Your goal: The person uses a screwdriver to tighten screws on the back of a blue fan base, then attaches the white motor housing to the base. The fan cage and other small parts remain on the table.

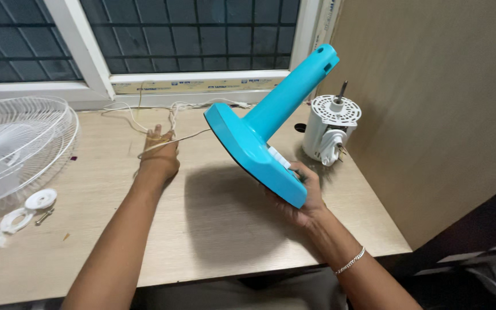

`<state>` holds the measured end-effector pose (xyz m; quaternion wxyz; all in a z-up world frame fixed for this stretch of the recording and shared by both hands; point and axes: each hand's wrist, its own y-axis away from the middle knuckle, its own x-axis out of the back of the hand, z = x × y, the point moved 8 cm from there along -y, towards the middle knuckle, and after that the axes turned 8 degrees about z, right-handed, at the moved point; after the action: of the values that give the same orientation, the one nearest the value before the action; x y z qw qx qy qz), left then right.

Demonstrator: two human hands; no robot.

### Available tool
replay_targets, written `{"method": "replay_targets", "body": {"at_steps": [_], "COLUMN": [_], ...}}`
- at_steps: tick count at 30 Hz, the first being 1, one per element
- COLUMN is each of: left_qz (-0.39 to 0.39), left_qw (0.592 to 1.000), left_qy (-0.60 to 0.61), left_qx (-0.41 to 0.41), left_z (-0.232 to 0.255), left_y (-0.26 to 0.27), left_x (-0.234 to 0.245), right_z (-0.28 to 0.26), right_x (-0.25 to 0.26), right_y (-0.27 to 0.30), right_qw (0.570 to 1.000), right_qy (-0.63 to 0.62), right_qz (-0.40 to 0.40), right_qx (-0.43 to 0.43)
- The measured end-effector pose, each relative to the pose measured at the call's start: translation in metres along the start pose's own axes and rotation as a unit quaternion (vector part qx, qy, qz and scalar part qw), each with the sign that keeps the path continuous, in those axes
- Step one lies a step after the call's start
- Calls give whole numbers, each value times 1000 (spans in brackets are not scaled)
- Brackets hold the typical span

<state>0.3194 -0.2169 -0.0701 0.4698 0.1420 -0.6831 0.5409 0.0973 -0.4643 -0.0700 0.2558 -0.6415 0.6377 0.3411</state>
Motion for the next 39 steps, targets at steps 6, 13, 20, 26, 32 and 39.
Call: {"method": "replay_targets", "body": {"at_steps": [6, 13, 20, 26, 32, 39], "left_qz": [-125, -240, -109, -85, -70, 16], "left_qw": [846, 514, 490, 454, 451, 670], "left_qy": [503, 803, 799, 848, 856, 741], "left_qx": [123, 183, 332, 260, 243, 33], "left_z": [24, 72, 41, 41, 52, 75], "left_y": [49, 63, 58, 59, 66, 65], "left_x": [19, 42, -8, 3, 16, 79], "right_z": [38, 68, 83, 87, 96, 107], "right_x": [-30, -52, -57, -60, -49, -47], "right_y": [-11, -35, -50, -61, -80, -110], "right_qw": [996, 999, 974, 961, 953, 971], "right_qy": [-74, 14, 220, 277, 302, 230], "right_qz": [6, 37, 6, -10, 0, -16], "right_qx": [-50, -8, -44, -12, -25, -56]}}
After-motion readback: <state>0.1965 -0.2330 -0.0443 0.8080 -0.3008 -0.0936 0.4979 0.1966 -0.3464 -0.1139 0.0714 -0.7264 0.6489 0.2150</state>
